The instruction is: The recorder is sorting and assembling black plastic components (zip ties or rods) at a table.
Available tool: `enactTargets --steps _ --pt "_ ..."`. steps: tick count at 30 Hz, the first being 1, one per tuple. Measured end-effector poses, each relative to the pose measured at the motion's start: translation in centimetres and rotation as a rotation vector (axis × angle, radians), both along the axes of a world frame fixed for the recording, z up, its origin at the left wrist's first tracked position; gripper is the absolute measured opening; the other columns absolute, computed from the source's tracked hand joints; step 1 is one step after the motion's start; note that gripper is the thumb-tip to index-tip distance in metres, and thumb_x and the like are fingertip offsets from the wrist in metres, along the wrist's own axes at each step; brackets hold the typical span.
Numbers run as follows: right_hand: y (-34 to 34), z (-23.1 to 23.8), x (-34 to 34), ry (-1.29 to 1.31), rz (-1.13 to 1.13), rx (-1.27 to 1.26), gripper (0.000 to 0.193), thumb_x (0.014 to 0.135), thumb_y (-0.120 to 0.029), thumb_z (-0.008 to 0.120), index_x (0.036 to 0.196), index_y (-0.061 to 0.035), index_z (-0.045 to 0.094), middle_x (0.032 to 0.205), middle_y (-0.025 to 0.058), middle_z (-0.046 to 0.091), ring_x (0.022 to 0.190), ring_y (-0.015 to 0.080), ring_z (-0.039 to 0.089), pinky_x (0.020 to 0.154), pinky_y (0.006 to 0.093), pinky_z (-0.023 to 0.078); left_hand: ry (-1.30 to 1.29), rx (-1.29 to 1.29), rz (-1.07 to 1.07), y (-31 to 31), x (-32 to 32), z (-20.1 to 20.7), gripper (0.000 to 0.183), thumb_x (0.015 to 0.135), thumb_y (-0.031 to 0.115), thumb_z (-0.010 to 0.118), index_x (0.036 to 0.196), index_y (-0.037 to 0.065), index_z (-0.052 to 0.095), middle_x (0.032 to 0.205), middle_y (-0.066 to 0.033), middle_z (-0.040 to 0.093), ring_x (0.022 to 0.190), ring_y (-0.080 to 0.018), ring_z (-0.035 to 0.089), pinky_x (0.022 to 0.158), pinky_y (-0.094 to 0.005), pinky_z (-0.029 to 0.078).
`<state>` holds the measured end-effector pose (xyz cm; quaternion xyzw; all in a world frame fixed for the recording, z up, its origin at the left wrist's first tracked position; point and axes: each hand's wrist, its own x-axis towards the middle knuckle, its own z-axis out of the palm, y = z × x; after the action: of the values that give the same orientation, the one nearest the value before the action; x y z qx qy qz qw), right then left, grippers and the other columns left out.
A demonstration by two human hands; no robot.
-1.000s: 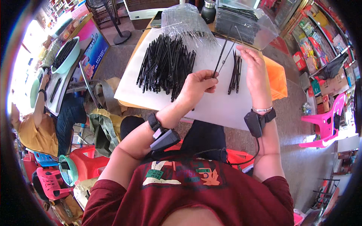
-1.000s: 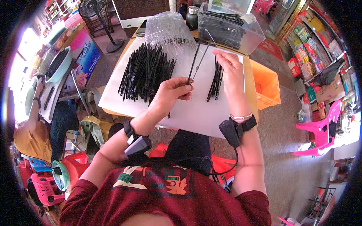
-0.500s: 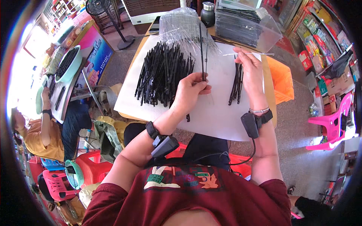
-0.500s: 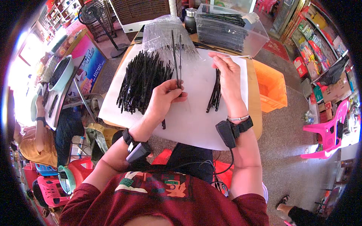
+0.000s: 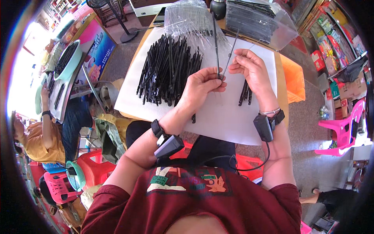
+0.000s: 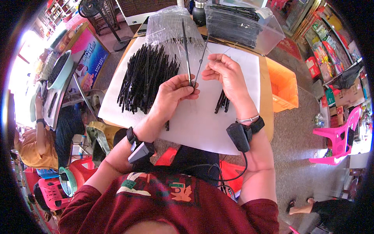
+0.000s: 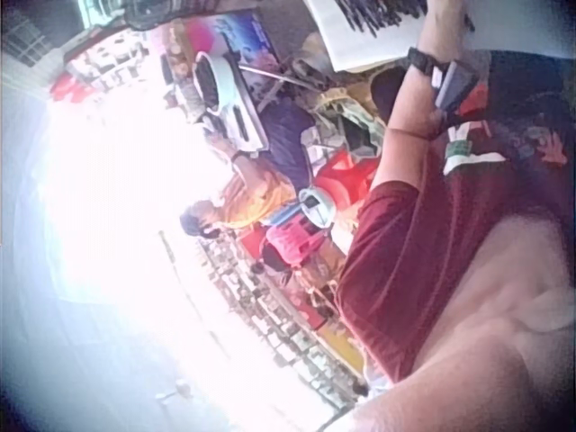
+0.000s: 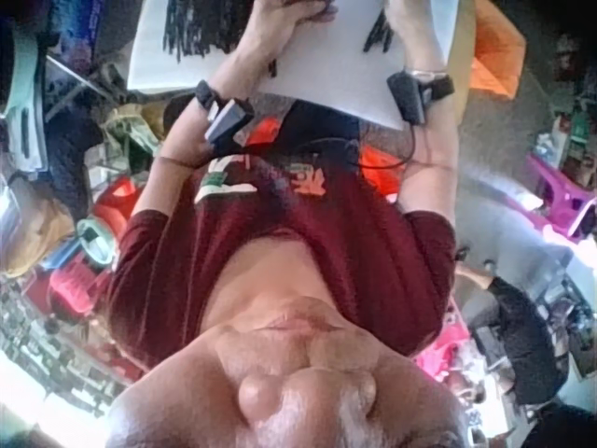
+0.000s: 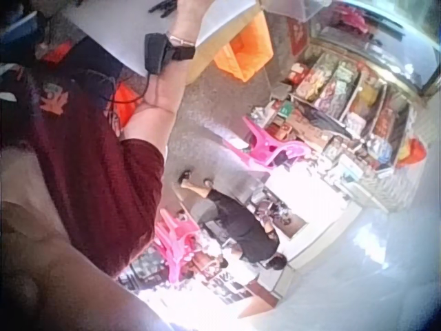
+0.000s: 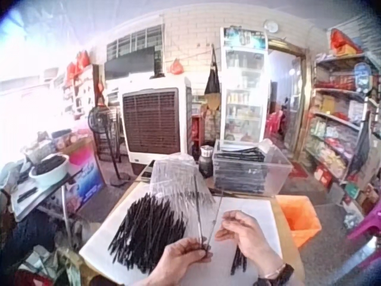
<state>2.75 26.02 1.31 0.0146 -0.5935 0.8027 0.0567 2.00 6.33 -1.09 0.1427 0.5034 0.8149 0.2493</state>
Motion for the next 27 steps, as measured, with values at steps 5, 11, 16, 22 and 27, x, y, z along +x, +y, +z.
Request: enactTargets --steps 5,11,16,22,27 --pt "-0.25 -0.18 -0.04 -0.047 0.077 0.003 0.019 0.089 -0.011 0.056 0.103 0.0015 0.052 0.085 0.0084 0.061 0.075 0.0188 0.065 0.069 0.0315 0.056 0.009 -0.004 -0.011 0.03 0.07 0.03 0.028 0.087 -0.003 0.055 0.115 -0.002 0.055 0.099 -0.0103 0.064 0.087 -0.0191 0.065 0.079 -0.0296 0.055" --pt "-0.13 -0.11 0.04 -0.112 0.116 -0.006 0.021 0.089 -0.009 0.053 0.107 0.0018 0.052 0.084 0.0048 0.059 0.072 0.0163 0.063 0.068 0.0307 0.055 0.027 -0.005 -0.035 -0.07 0.2 0.11 0.026 0.087 -0.004 0.055 0.112 -0.002 0.057 0.097 -0.0095 0.064 0.086 -0.0184 0.065 0.077 -0.0292 0.055" --pt "0.12 -0.49 -0.13 -0.105 0.117 -0.038 0.018 0.088 -0.011 0.055 0.101 0.0007 0.052 0.079 0.0098 0.063 0.07 0.0201 0.065 0.067 0.0309 0.055 0.028 -0.015 -0.048 -0.03 0.32 0.3 0.026 0.086 -0.004 0.055 0.112 -0.001 0.057 0.097 -0.0098 0.064 0.085 -0.0185 0.065 0.076 -0.0293 0.055" --pt "0.09 -0.72 -0.13 -0.133 0.133 -0.039 0.02 0.087 -0.012 0.057 0.103 0.0002 0.053 0.079 0.0076 0.062 0.07 0.0204 0.065 0.066 0.0305 0.054 0.046 -0.052 -0.09 -0.06 0.39 0.19 0.028 0.085 -0.006 0.055 0.113 -0.002 0.056 0.098 -0.0109 0.064 0.083 -0.0186 0.065 0.074 -0.0287 0.056" --pt "0.14 -0.75 -0.08 -0.175 0.125 -0.025 0.021 0.087 -0.013 0.059 0.102 -0.0009 0.053 0.077 0.0069 0.062 0.066 0.0195 0.064 0.064 0.0306 0.053 0.07 -0.086 -0.099 -0.05 0.46 0.11 0.029 0.085 -0.006 0.055 0.114 -0.003 0.055 0.098 -0.0115 0.063 0.084 -0.019 0.066 0.074 -0.0274 0.055"
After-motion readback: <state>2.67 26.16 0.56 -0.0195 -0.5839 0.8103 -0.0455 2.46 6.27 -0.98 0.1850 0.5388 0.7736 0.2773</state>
